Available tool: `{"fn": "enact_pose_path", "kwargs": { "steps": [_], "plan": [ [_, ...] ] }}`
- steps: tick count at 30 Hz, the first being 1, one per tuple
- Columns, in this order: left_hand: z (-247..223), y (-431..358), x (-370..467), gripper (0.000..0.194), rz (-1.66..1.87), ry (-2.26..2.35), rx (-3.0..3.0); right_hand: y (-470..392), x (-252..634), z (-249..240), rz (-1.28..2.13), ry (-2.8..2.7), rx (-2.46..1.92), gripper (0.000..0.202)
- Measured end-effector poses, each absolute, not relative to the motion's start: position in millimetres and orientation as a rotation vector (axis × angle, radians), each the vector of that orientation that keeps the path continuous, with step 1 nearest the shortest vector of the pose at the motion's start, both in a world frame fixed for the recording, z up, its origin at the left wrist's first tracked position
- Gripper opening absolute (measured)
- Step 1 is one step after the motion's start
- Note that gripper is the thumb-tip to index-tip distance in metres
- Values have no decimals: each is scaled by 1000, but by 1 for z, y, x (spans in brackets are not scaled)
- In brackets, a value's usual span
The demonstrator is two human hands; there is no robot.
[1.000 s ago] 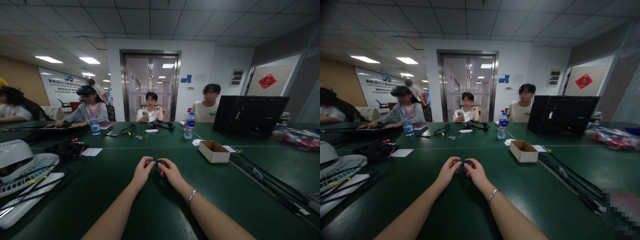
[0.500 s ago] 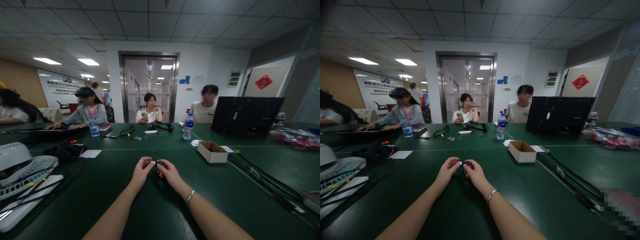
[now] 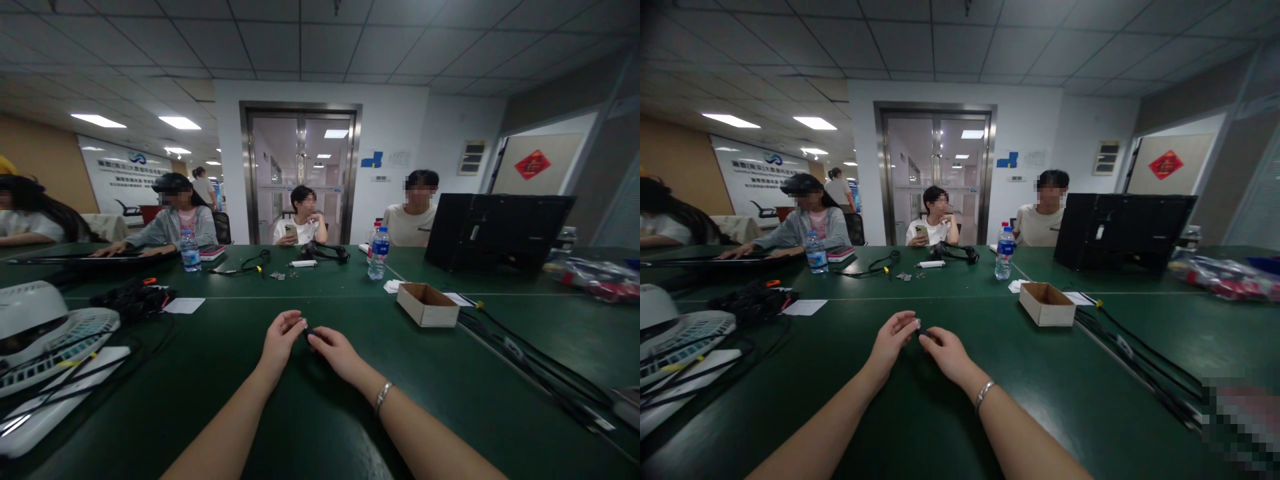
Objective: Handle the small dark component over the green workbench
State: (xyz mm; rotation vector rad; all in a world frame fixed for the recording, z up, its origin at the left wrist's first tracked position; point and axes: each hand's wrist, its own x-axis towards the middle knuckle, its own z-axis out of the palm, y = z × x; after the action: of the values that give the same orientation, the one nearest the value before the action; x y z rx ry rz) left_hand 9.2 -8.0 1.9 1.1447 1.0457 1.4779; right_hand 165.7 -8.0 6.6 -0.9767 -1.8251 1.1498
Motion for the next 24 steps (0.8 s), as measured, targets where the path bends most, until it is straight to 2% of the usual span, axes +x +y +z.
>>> {"fn": "enact_pose_path", "kwargs": {
  "steps": [7, 13, 20, 24],
  "plan": [
    [3, -6, 13, 59, 1385, 1075, 1179, -6, 163, 0, 1055, -1870, -979, 32],
    [0, -4, 12, 53, 1420, 969, 1151, -7, 164, -1, 1042, -1860, -952, 33],
    [17, 2, -17, 19, 1672, 973, 588, -8, 169, -2, 1131, -1725, -959, 38],
    [34, -12, -76, 34, 1425, 1278, 792, -8, 170, -4, 1132, -1736, -994, 36]
  ]
}}
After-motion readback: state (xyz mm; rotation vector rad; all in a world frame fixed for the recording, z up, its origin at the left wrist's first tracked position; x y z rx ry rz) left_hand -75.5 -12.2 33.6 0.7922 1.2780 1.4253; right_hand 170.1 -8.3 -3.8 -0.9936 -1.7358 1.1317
